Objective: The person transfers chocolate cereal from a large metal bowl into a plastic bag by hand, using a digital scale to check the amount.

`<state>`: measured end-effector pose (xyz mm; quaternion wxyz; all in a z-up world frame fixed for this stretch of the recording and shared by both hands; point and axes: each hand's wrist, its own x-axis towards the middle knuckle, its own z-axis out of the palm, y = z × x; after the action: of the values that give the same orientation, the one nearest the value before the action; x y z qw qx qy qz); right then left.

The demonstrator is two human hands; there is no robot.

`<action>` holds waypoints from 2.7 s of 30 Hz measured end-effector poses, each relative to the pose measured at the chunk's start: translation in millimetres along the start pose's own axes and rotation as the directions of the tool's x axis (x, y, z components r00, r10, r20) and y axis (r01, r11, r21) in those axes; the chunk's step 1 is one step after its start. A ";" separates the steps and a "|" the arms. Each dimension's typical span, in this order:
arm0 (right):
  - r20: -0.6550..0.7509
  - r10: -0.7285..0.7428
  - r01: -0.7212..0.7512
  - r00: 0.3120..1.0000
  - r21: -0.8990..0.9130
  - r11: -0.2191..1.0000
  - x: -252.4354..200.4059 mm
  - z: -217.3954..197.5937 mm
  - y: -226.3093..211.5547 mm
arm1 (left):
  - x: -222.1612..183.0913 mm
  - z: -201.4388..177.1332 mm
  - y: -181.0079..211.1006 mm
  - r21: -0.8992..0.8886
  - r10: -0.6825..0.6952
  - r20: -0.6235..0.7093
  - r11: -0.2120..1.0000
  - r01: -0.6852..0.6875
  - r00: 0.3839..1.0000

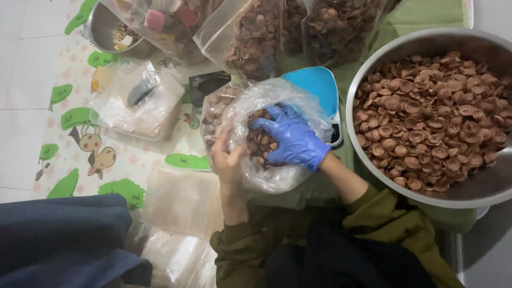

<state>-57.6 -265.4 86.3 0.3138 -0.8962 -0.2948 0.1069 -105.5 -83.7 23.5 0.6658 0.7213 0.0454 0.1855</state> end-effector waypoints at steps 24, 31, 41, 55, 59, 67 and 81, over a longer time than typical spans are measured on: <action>-0.405 0.072 0.245 0.911 0.674 0.697 1.0 22.2 21.8 | -3.6 -2.5 -2.0 0.034 0.055 0.010 0.998 -0.055 0.998; -0.391 0.131 0.237 0.911 0.756 0.611 -5.0 18.6 20.2 | -6.1 -1.2 8.5 0.020 0.032 0.024 0.999 -0.033 0.999; -0.340 0.288 0.182 0.895 0.870 0.459 3.4 42.1 15.0 | -3.2 1.8 7.8 0.020 0.057 0.025 0.998 -0.058 0.998; -0.616 0.420 0.202 0.667 0.692 0.693 -137.0 -87.7 49.7 | -3.4 7.4 25.3 0.005 -0.016 0.014 1.000 0.016 1.000; -0.720 0.259 -0.080 0.644 0.274 0.958 -169.9 -107.8 73.3 | -3.2 14.8 40.6 0.115 -0.051 -0.016 0.992 0.052 0.999; -0.590 0.219 -0.187 0.777 0.116 0.976 -188.0 -124.8 102.0 | -3.4 9.9 29.4 0.089 0.003 0.003 0.996 -0.003 1.000; -0.088 -0.036 -0.023 0.996 -0.591 0.806 -191.6 -88.8 156.5 | -3.4 14.9 41.7 0.091 -0.076 -0.028 0.993 0.078 0.997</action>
<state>-106.0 -522.3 59.0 0.0331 -0.9524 -0.3012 -0.0337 -111.3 -103.4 63.0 0.6378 0.7467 0.0898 0.1662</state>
